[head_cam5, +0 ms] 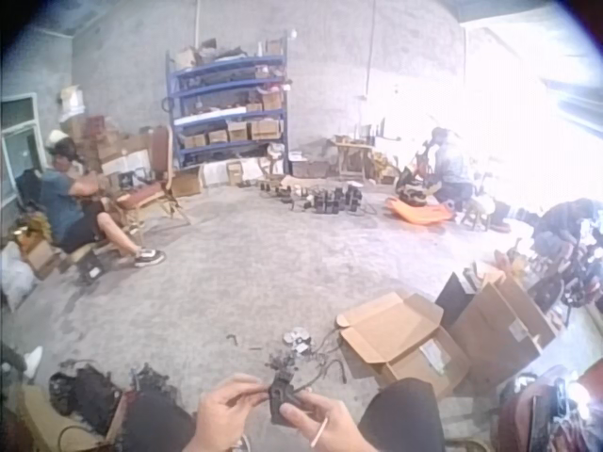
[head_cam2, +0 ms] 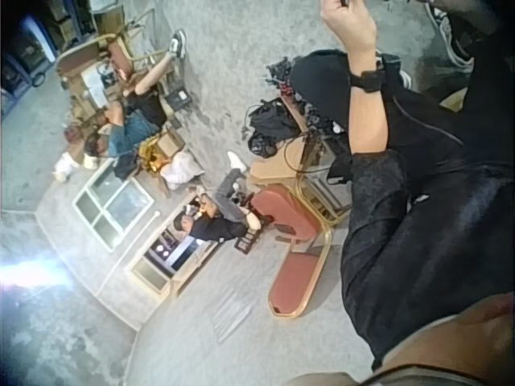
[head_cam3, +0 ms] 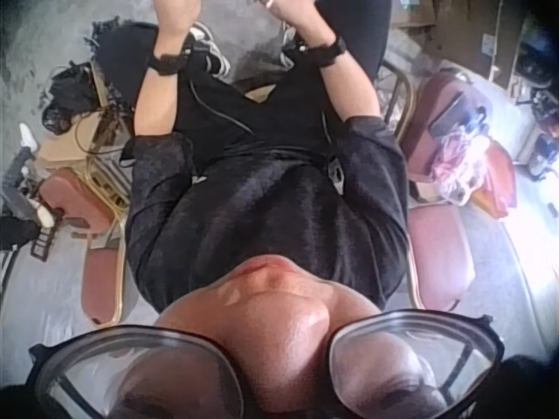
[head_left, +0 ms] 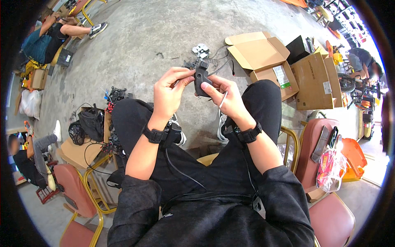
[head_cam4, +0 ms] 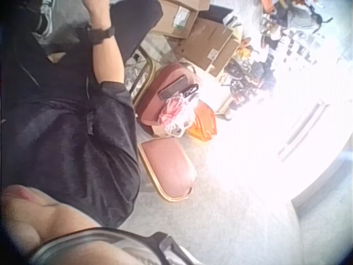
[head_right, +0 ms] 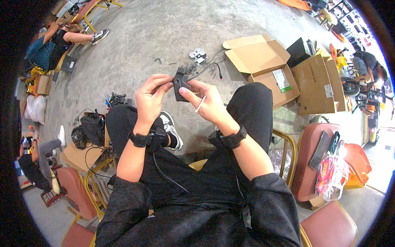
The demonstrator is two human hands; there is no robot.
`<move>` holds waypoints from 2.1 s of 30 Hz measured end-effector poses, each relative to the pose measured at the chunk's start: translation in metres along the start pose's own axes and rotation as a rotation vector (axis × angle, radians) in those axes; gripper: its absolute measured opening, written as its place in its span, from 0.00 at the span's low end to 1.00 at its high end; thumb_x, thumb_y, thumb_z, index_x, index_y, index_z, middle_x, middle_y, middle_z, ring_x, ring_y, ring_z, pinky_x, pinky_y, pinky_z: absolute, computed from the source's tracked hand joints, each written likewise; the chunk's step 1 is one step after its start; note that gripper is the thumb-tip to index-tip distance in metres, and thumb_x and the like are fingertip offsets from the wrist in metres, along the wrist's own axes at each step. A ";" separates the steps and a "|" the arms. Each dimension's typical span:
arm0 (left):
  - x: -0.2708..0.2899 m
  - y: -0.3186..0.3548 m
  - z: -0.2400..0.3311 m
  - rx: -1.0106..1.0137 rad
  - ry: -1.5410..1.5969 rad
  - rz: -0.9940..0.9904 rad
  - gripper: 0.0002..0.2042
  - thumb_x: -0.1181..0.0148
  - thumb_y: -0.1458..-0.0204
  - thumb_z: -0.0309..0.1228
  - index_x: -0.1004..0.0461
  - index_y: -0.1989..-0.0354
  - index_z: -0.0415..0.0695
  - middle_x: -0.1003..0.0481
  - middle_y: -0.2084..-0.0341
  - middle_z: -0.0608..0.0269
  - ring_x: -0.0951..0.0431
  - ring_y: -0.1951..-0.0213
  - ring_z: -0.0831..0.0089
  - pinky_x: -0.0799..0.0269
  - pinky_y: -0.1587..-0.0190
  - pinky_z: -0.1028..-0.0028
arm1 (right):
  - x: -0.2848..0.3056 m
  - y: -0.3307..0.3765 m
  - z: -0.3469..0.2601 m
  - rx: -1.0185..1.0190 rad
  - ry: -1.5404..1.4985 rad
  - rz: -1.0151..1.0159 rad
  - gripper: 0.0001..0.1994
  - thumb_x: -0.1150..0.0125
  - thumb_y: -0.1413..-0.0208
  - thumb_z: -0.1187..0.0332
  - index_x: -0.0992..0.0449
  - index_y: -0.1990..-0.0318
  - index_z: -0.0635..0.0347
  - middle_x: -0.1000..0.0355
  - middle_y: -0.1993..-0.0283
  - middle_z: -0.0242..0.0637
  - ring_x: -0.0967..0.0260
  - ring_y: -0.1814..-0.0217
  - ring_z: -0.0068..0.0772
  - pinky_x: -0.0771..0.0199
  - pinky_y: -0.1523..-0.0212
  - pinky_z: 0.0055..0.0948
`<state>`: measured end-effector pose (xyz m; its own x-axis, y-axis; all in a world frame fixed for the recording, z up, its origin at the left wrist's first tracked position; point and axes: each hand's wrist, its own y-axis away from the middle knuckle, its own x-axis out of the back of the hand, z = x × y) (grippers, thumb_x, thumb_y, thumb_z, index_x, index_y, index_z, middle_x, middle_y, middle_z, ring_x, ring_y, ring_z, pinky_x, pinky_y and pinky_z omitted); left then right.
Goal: The person holds a black plastic component and uses wire cutters to trim a thin white wire, then uses an allen key to loosen or tighten a screw on the component before handling a small connector.
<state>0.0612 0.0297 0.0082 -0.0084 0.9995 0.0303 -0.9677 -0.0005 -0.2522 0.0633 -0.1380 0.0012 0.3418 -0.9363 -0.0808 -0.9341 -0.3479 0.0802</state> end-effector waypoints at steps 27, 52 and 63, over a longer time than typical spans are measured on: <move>-0.002 0.002 -0.006 -0.105 0.154 -0.010 0.07 0.48 0.51 0.17 0.26 0.65 0.34 0.28 0.66 0.59 0.27 0.63 0.74 0.29 0.59 0.77 | 0.000 0.011 -0.015 0.006 -0.031 0.041 0.17 0.39 0.50 0.67 0.29 0.58 0.71 0.27 0.66 0.34 0.32 0.66 0.16 0.32 0.66 0.17; -0.046 0.047 -0.380 0.742 -0.752 -0.197 0.12 0.44 0.53 0.31 0.32 0.64 0.36 0.28 0.71 0.46 0.28 0.64 0.51 0.33 0.62 0.62 | 0.092 0.029 -0.037 -0.238 -0.108 0.752 0.21 0.41 0.57 0.65 0.35 0.58 0.71 0.42 0.71 0.39 0.43 0.76 0.24 0.37 0.74 0.19; -0.048 0.053 -0.398 0.645 -0.777 -0.209 0.07 0.46 0.53 0.27 0.33 0.70 0.36 0.30 0.73 0.46 0.30 0.64 0.51 0.34 0.62 0.62 | 0.112 0.019 -0.019 -0.264 -0.059 0.653 0.25 0.37 0.60 0.54 0.36 0.66 0.68 0.42 0.76 0.38 0.42 0.82 0.20 0.40 0.83 0.14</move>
<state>0.1109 -0.0062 -0.3913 0.2363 0.6852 0.6889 -0.9179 -0.0752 0.3896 0.0857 -0.2503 0.0125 -0.2934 -0.9559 0.0133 -0.8874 0.2775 0.3681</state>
